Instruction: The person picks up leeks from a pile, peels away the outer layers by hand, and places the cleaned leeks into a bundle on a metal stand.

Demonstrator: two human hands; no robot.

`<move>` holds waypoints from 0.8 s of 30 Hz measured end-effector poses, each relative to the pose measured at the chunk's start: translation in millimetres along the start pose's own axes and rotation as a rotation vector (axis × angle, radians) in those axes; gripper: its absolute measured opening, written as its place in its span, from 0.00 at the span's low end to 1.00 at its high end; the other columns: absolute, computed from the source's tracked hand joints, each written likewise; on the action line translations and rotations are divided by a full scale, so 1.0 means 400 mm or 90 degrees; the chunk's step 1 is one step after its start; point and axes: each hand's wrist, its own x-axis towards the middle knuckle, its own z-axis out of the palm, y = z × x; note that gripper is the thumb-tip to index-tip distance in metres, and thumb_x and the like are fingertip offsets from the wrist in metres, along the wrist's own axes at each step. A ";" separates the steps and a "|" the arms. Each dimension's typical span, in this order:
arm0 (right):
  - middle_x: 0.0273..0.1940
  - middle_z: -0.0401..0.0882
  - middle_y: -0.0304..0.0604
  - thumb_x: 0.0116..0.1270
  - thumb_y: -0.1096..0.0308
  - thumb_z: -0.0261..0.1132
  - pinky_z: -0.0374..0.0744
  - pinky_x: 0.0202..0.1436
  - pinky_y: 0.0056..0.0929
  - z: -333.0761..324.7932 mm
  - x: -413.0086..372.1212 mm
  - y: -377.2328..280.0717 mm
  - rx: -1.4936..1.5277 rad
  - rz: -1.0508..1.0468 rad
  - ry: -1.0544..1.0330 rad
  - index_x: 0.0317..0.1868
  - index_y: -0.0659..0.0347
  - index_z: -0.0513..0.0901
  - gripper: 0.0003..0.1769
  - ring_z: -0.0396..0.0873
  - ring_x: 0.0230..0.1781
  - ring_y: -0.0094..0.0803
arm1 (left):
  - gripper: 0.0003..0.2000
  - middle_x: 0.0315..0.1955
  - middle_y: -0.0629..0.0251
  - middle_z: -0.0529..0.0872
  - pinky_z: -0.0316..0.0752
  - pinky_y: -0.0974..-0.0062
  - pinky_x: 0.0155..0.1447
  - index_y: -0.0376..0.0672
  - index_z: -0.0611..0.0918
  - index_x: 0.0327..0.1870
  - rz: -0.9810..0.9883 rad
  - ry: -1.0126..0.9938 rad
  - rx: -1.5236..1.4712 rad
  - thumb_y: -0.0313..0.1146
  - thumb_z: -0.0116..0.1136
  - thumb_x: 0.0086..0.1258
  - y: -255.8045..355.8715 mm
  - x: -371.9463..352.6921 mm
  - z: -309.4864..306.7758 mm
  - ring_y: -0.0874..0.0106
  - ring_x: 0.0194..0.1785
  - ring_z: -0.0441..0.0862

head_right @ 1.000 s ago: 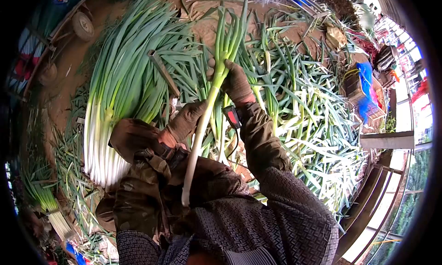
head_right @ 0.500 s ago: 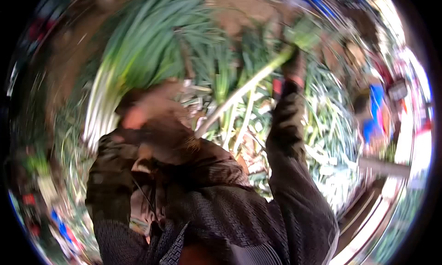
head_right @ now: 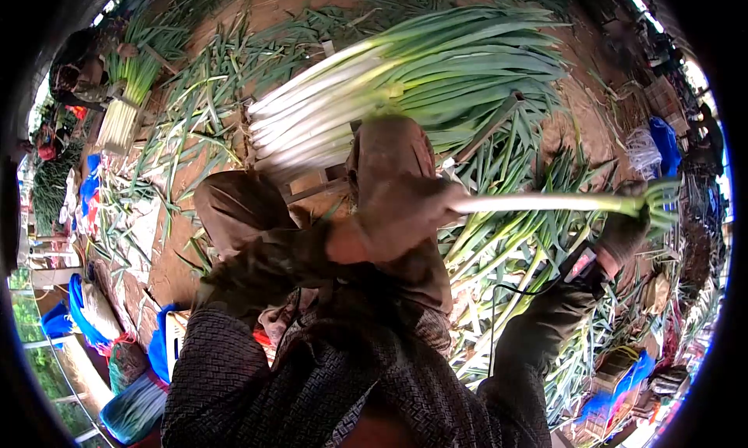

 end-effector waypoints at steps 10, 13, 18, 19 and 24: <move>0.55 0.81 0.51 0.72 0.64 0.63 0.77 0.62 0.32 0.686 0.004 0.440 -0.689 -0.309 -0.606 0.64 0.67 0.72 0.25 0.79 0.57 0.37 | 0.15 0.39 0.48 0.85 0.78 0.56 0.44 0.48 0.78 0.55 -0.362 0.034 0.236 0.33 0.58 0.67 -0.668 -0.242 -0.210 0.47 0.40 0.83; 0.51 0.82 0.59 0.73 0.59 0.63 0.82 0.58 0.42 0.806 -0.029 0.663 -0.397 0.161 -0.535 0.65 0.71 0.69 0.29 0.80 0.57 0.46 | 0.13 0.38 0.47 0.85 0.77 0.54 0.45 0.45 0.77 0.52 -0.393 -0.076 0.258 0.31 0.57 0.67 -0.840 -0.306 -0.159 0.47 0.42 0.83; 0.49 0.83 0.59 0.74 0.55 0.61 0.85 0.43 0.44 0.860 -0.148 0.682 -0.524 0.472 -0.377 0.63 0.69 0.70 0.28 0.84 0.44 0.50 | 0.11 0.39 0.48 0.84 0.78 0.53 0.46 0.43 0.77 0.48 -0.423 -0.155 0.286 0.27 0.55 0.66 -0.907 -0.386 -0.090 0.48 0.44 0.83; 0.50 0.83 0.56 0.74 0.55 0.61 0.85 0.40 0.41 0.862 -0.151 0.673 -0.614 0.430 -0.434 0.62 0.67 0.73 0.26 0.85 0.41 0.46 | 0.12 0.41 0.50 0.84 0.79 0.54 0.47 0.43 0.78 0.49 -0.409 -0.199 0.310 0.26 0.55 0.64 -0.901 -0.381 -0.097 0.51 0.45 0.84; 0.54 0.82 0.45 0.69 0.54 0.64 0.76 0.58 0.44 0.894 -0.182 0.700 -0.888 -0.537 -0.854 0.60 0.54 0.78 0.22 0.77 0.56 0.42 | 0.14 0.42 0.53 0.84 0.80 0.59 0.46 0.44 0.79 0.51 -0.414 -0.206 0.372 0.25 0.55 0.63 -0.859 -0.369 -0.093 0.55 0.45 0.85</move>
